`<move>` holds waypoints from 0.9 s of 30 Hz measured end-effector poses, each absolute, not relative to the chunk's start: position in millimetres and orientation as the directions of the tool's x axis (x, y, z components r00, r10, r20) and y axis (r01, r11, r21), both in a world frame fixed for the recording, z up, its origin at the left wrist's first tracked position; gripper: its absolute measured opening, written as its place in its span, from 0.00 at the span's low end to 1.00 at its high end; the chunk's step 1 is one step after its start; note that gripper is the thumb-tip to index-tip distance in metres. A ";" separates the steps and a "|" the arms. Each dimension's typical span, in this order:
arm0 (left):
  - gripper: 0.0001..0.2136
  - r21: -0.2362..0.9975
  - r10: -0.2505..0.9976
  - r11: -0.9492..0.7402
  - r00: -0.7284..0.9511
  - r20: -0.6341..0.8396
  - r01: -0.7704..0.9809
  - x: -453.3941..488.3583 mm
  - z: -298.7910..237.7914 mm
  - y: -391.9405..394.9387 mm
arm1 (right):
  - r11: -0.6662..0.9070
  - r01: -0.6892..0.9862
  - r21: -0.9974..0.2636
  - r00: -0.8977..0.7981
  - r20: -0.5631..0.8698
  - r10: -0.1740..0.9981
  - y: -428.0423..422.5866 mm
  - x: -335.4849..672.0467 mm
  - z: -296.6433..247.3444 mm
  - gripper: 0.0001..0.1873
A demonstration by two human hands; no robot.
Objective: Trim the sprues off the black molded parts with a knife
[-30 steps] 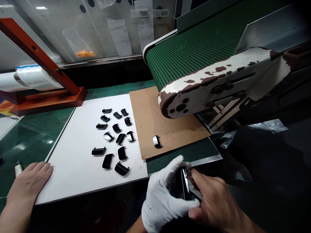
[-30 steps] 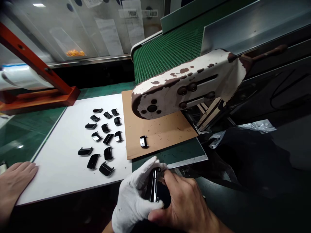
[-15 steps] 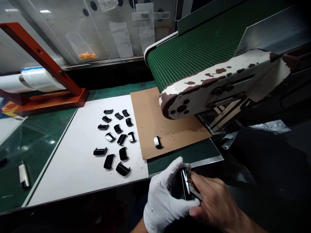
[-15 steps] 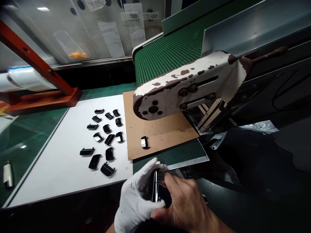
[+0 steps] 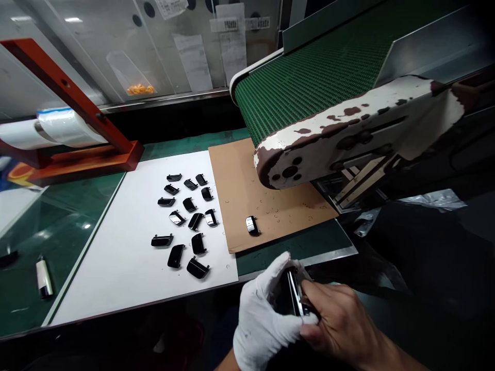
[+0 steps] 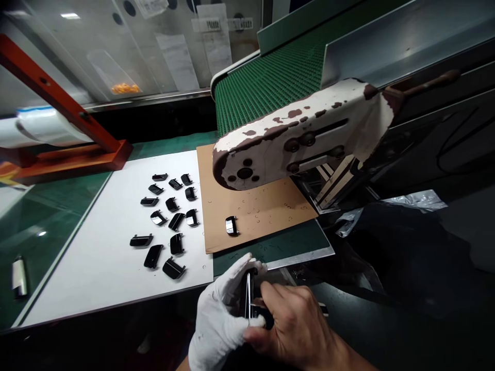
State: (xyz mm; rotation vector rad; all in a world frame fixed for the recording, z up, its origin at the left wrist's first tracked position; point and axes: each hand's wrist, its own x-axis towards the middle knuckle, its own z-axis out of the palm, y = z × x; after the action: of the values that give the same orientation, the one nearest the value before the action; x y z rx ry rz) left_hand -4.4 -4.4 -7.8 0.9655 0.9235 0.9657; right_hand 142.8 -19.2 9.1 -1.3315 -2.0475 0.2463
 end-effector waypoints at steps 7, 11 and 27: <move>0.39 0.939 0.948 0.216 0.290 -0.135 -0.269 -1.4 -4.3 0.9 | 0.457 0.770 -0.446 -0.166 0.550 0.818 -14.6 139.1 23.7 0.42; 0.40 0.953 0.953 0.154 0.294 -0.074 -0.259 -1.2 0.3 4.7 | 0.430 0.766 -0.479 -0.123 0.547 0.828 -14.1 134.0 31.2 0.41; 0.38 0.912 0.951 0.176 0.304 -0.060 -0.371 -3.6 -8.4 -0.4 | 0.358 0.823 -0.440 -0.167 0.416 0.894 -22.6 133.4 24.3 0.44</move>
State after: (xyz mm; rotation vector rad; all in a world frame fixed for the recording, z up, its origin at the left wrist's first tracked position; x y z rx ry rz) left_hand -3.6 -0.4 -8.4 0.9508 0.7642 1.0778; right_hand 133.4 -22.6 24.3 -1.4853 -2.0071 0.1475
